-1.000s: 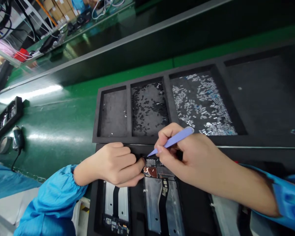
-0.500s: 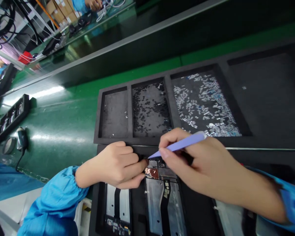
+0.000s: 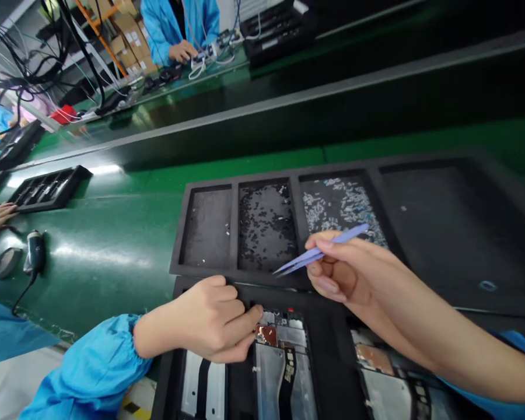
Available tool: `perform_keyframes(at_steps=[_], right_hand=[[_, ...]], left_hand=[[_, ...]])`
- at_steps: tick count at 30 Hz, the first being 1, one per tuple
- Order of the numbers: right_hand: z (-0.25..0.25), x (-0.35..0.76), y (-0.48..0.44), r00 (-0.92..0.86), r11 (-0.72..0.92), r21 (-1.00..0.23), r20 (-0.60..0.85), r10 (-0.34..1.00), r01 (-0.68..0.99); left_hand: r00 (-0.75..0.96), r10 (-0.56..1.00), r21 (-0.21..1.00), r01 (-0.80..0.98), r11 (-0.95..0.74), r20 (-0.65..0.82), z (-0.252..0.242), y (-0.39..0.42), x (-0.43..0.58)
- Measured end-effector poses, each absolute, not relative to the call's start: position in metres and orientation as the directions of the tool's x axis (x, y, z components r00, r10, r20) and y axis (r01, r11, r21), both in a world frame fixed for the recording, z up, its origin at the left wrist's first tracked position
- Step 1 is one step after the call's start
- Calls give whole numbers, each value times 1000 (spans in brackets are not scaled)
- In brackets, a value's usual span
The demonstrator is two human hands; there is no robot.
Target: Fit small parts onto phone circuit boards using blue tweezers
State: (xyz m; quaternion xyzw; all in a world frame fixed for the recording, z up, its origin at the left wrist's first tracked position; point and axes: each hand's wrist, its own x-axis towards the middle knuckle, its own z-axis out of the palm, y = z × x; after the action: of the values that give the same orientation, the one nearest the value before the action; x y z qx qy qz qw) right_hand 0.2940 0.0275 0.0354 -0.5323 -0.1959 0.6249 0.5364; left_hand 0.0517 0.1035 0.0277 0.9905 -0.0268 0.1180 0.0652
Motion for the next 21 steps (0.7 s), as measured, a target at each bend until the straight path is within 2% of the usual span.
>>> perform_keyframes(at_steps=[3, 5, 8, 10, 13, 16, 18, 21], right_hand=[[55, 315, 31, 227, -290, -851, -416, 881, -437], [70, 333, 41, 363, -164, -916, -303, 881, -367], [76, 358, 67, 505, 1, -994, -55, 861, -111], [66, 368, 88, 524, 32, -999, 42, 851, 27], [40, 375, 116, 519, 37, -995, 82, 851, 97], [16, 371, 134, 480, 41, -989, 106, 871, 143], [5, 366, 138, 431, 32, -983, 109, 896, 181], [-6, 360, 137, 347, -4, -967, 88, 934, 256]], left_hand=[[961, -32, 143, -74, -987, 274, 26, 104, 47], [953, -30, 158, -81, -984, 303, 26, 105, 44], [930, 1, 160, -62, -985, 368, 27, 107, 41], [908, 50, 167, -22, -986, 416, 28, 107, 39], [858, 193, 229, 91, -969, 476, 29, 109, 38], [762, 416, 344, 267, -900, 496, 28, 111, 37], [703, 537, 423, 356, -833, 466, 27, 113, 38], [677, 621, 506, 404, -762, 395, 28, 115, 39]])
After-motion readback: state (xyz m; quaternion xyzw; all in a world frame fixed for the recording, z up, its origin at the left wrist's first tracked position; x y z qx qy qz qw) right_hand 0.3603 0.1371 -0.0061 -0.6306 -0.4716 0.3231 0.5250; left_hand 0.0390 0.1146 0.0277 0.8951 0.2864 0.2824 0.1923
